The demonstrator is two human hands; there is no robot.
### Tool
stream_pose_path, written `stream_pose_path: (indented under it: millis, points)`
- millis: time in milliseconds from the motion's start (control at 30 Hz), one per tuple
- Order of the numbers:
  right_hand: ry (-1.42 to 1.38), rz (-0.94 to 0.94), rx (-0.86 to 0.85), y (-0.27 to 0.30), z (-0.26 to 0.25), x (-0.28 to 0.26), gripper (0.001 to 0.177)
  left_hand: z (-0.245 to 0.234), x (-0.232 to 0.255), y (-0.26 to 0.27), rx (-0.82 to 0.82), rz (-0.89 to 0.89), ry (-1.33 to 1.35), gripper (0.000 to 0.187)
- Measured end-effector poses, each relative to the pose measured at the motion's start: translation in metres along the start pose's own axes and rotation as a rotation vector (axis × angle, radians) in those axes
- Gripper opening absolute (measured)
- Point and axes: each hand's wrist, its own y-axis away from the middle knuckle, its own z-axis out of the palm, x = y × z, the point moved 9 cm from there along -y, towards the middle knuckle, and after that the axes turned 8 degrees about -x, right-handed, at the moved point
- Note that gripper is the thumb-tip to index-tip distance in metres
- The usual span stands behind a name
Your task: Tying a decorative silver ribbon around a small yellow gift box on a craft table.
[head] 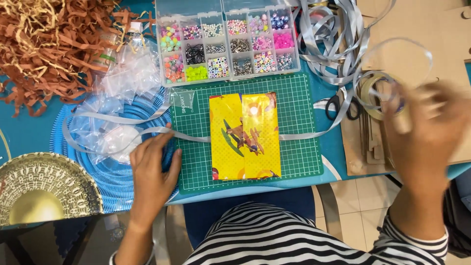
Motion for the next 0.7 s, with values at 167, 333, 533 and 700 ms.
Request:
stream_pose_path:
  millis: [167, 333, 533, 700]
  points:
    - [-0.212, -0.19, -0.44, 0.006, 0.033, -0.076, 0.046, -0.003, 0.019, -0.002, -0.008, -0.091, 0.594, 0.053]
    - [-0.185, -0.182, -0.385, 0.013, 0.054, -0.075, 0.016, -0.002, 0.019, -0.003, 0.074, -0.036, 1.006, 0.052]
    - [-0.745, -0.231, -0.213, -0.026, 0.003, -0.085, 0.051, -0.035, 0.052, -0.02, 0.157, 0.084, 0.923, 0.053]
    - [-1.039, -0.257, -0.122, -0.052, -0.04, -0.087, 0.054, -0.061, 0.108, -0.046, 0.023, 0.341, 0.404, 0.045]
